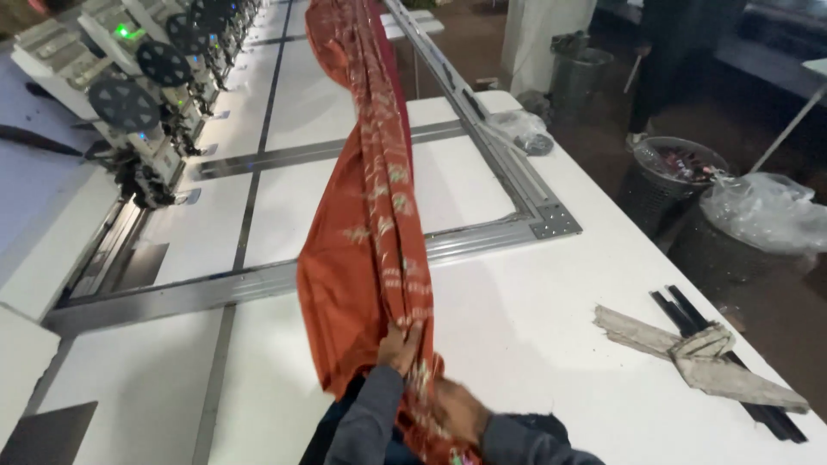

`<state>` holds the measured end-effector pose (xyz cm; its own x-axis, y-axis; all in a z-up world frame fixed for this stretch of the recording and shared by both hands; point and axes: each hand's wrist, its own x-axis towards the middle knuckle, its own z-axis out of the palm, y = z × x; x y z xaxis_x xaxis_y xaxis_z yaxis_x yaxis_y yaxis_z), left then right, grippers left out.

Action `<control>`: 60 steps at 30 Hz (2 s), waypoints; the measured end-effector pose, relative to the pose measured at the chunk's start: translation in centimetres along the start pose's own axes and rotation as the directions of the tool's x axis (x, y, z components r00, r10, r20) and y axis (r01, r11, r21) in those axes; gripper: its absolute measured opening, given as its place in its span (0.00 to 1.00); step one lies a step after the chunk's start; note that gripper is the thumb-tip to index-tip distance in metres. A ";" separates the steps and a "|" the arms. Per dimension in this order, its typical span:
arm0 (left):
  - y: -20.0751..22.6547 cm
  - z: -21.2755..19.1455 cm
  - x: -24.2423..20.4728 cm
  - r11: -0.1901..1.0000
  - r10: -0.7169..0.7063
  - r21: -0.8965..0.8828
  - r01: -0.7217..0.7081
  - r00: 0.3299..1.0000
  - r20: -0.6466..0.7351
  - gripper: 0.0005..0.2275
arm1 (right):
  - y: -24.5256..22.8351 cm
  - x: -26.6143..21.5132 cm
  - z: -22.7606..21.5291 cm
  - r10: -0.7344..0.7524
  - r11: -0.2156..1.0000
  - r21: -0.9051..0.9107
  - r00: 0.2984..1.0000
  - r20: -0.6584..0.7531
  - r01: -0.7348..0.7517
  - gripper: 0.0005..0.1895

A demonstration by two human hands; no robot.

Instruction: Removing a finished piece of embroidered fabric from an industrial embroidery machine frame and gathering it.

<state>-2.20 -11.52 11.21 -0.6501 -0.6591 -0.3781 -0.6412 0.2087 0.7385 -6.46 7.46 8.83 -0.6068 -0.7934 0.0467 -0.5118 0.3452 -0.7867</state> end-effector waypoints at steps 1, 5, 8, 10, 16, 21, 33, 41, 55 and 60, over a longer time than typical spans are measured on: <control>-1.8 1.3 1.9 0.989 0.136 0.083 -0.123 0.976 -0.169 0.34 | 1.8 0.6 0.0 -0.181 0.983 0.059 0.956 0.232 0.172 0.15; -5.7 4.8 0.0 0.869 0.460 0.375 -0.323 0.808 -0.369 0.17 | 4.6 2.5 -0.8 0.014 0.403 0.847 0.928 0.372 -0.346 0.25; -4.7 5.9 -4.5 0.766 0.559 0.429 -0.479 0.826 -0.077 0.26 | -7.0 3.5 -9.3 0.225 0.705 0.597 0.920 0.322 -0.382 0.44; -2.3 5.2 -7.7 0.702 0.666 0.312 -0.640 0.745 0.030 0.19 | -6.0 5.6 -8.4 0.260 0.631 0.668 0.919 0.295 -0.393 0.41; -1.6 0.4 -5.1 0.822 0.565 -0.102 -0.560 0.825 0.021 0.21 | 1.1 6.0 -4.1 -0.168 0.916 0.370 0.986 0.008 0.153 0.26; 0.1 0.0 -1.8 1.000 0.005 0.030 -0.003 0.999 -0.052 0.50 | 1.8 1.1 -1.8 -0.632 0.772 -0.034 0.772 0.076 0.635 0.20; -1.0 5.7 -9.0 0.394 0.837 0.528 -0.752 0.531 0.132 0.06 | -5.9 5.1 -8.5 0.267 0.440 0.806 0.914 0.304 -0.396 0.43; 2.0 -0.1 -6.8 0.960 0.237 -0.074 -0.270 0.926 -0.295 0.29 | -1.5 0.4 -5.1 -0.234 0.962 0.138 0.972 -0.021 0.235 0.38; -2.0 6.0 -8.2 0.564 0.792 0.378 -0.734 0.610 0.002 0.15 | -11.1 2.2 -11.4 0.474 0.562 0.682 0.858 0.199 -0.468 0.38; -0.9 2.8 -8.7 0.642 0.763 0.118 -0.757 0.646 -0.009 0.23 | -2.1 3.9 -4.4 0.093 0.946 0.322 0.980 -0.177 -0.032 0.23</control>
<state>2.92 -3.94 12.30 -0.9055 -0.2733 0.3245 0.0324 0.7182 0.6951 -10.46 5.81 13.42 -0.7495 -0.6570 0.0815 -0.2694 0.1903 -0.9440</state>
